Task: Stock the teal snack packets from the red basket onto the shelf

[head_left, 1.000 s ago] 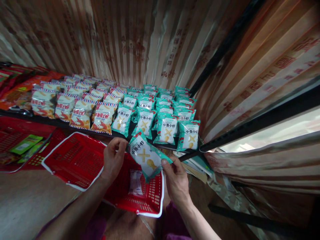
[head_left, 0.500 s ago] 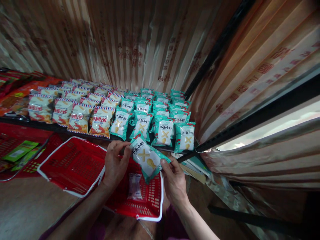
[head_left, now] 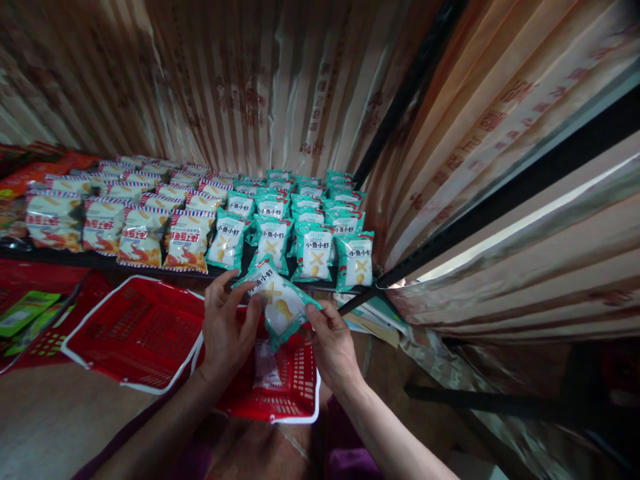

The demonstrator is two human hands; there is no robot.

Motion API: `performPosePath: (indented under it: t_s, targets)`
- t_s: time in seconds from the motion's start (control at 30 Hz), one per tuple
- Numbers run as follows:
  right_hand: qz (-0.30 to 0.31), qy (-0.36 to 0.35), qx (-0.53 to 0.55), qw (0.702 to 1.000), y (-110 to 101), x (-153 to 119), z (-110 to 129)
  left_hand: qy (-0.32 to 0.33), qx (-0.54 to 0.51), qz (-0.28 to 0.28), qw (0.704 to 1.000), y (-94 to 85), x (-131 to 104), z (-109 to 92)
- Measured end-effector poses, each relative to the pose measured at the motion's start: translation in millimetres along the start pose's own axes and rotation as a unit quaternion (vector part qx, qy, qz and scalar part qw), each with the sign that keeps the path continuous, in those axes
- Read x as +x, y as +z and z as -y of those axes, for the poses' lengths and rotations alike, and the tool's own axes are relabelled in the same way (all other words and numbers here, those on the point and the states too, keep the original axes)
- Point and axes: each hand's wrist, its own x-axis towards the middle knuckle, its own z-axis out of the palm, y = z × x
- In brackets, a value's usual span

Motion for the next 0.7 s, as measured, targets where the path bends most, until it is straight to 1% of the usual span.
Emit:
performPosePath:
  t_s: [0.1, 0.17, 0.3, 0.4, 0.47, 0.53, 0.6, 0.67, 0.7]
  targets:
    - [0.026, 0.029, -0.018, 0.999, -0.7, -1.4, 1.0, -0.017, -0.014, 0.028, 0.999, 0.8, -5.6, 1.6]
    - [0.042, 0.037, -0.029, 0.998, -0.7, -2.4, 1.3, -0.022, -0.02, 0.046, 0.999, 1.7, -7.9, 2.3]
    - [0.045, 0.032, -0.029, 0.998, 1.4, -4.7, 3.6, -0.058, -0.044, 0.085, 0.994, 4.2, -10.8, -0.2]
    - [0.048, 0.029, -0.034, 0.998, 1.2, -5.4, 4.8, -0.082, -0.051, 0.102, 0.99, 5.7, -12.2, -4.0]
    - [0.057, 0.028, -0.048, 0.997, -0.8, -5.4, 4.3, -0.114, -0.065, 0.123, 0.984, 7.2, -12.7, -4.5]
    - [0.072, 0.025, -0.074, 0.994, -3.6, -5.5, 3.8, -0.168, -0.086, 0.163, 0.968, 9.6, -12.9, -2.4]
    - [0.101, 0.012, -0.123, 0.987, -6.0, -6.3, 4.8, -0.234, -0.124, 0.209, 0.941, 12.6, -13.0, 1.1]
    - [0.147, -0.024, -0.202, 0.968, -7.1, -8.4, 7.6, -0.301, -0.184, 0.25, 0.901, 14.8, -13.1, 4.0]
    - [0.18, -0.054, -0.255, 0.948, -7.1, -10.0, 9.3, -0.331, -0.222, 0.265, 0.878, 15.2, -13.3, 4.7]
